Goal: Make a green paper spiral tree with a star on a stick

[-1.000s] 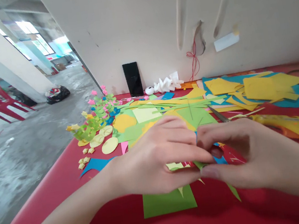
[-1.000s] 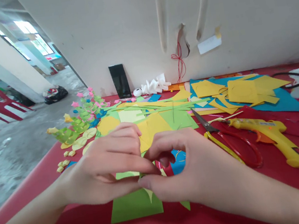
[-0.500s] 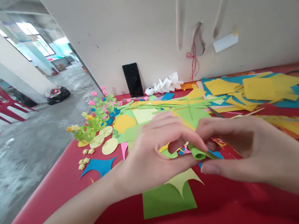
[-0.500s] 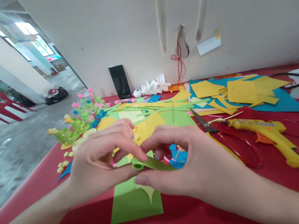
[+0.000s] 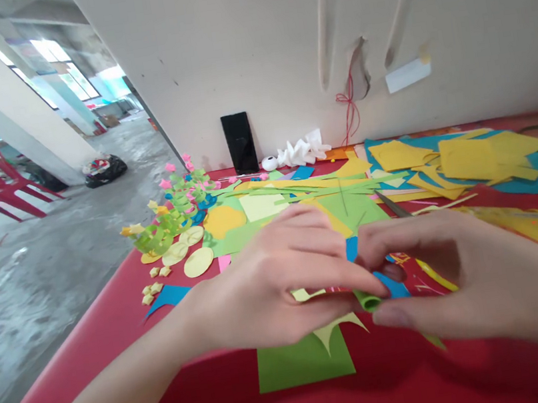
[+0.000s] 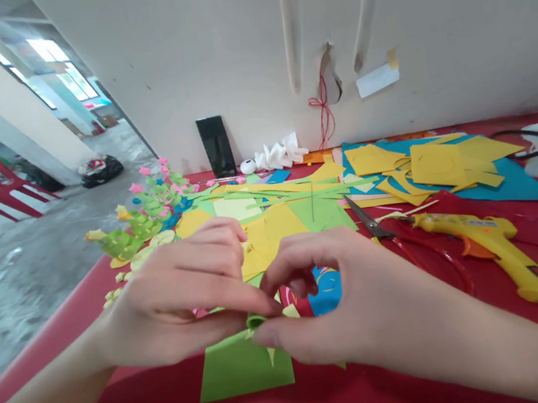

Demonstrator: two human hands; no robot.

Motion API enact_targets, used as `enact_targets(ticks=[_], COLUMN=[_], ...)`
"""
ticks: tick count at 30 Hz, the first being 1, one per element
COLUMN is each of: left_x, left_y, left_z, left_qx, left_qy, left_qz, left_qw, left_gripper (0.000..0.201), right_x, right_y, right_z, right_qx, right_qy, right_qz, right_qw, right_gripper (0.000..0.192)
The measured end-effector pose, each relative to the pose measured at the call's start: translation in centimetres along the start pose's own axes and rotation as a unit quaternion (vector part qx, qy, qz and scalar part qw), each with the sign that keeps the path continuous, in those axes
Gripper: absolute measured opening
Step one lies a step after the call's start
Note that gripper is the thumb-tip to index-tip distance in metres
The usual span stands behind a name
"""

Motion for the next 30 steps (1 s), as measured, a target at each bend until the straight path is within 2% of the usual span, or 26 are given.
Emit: enact_targets(ticks=[4, 8, 12, 18, 20, 22, 30], left_x=[0.6, 0.9, 0.7, 0.6, 0.8, 1.0, 0.5], left_y=[1.5, 1.8, 1.1, 0.8, 0.8, 0.6, 0.3], left_z=[0.8, 1.1, 1.4, 0.9, 1.1, 1.4, 1.1], left_qx=[-0.030, -0.041, -0.030, 0.010, 0.029, 0.040, 0.010], left_qy=[0.049, 0.064, 0.068, 0.016, 0.024, 0.040, -0.002], left_qz=[-0.090, -0.137, -0.118, -0.054, -0.044, -0.039, -0.048], left_qw=[0.994, 0.988, 0.990, 0.998, 0.998, 0.998, 0.999], left_gripper=[0.005, 0.006, 0.009, 0.027, 0.037, 0.039, 0.022], right_x=[-0.2, 0.0, 0.3, 0.5, 0.5, 0.3, -0.2], right_y=[-0.1, -0.2, 0.2, 2.1, 2.9, 3.6, 1.9], right_z=[-0.2, -0.6, -0.4, 0.1, -0.1, -0.4, -0.5], right_qx=[-0.048, -0.114, -0.115, -0.090, -0.090, -0.092, -0.080], right_qy=[0.003, 0.004, 0.008, 0.019, 0.022, 0.018, 0.000], right_qz=[0.012, -0.018, -0.047, -0.068, -0.084, -0.097, -0.010], right_qw=[0.999, 0.993, 0.992, 0.993, 0.992, 0.991, 0.997], right_gripper=[0.017, 0.012, 0.008, 0.006, 0.007, 0.007, 0.004])
Point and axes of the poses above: each hand's wrist, its own x-axis away from the middle knuckle, its own y-axis out of the back of the hand, z = x × y, the point moved 10 cm from there along -x, towards the middle knuckle, and after that the axes turned 10 degrees about -y, right-handed, at the moved point
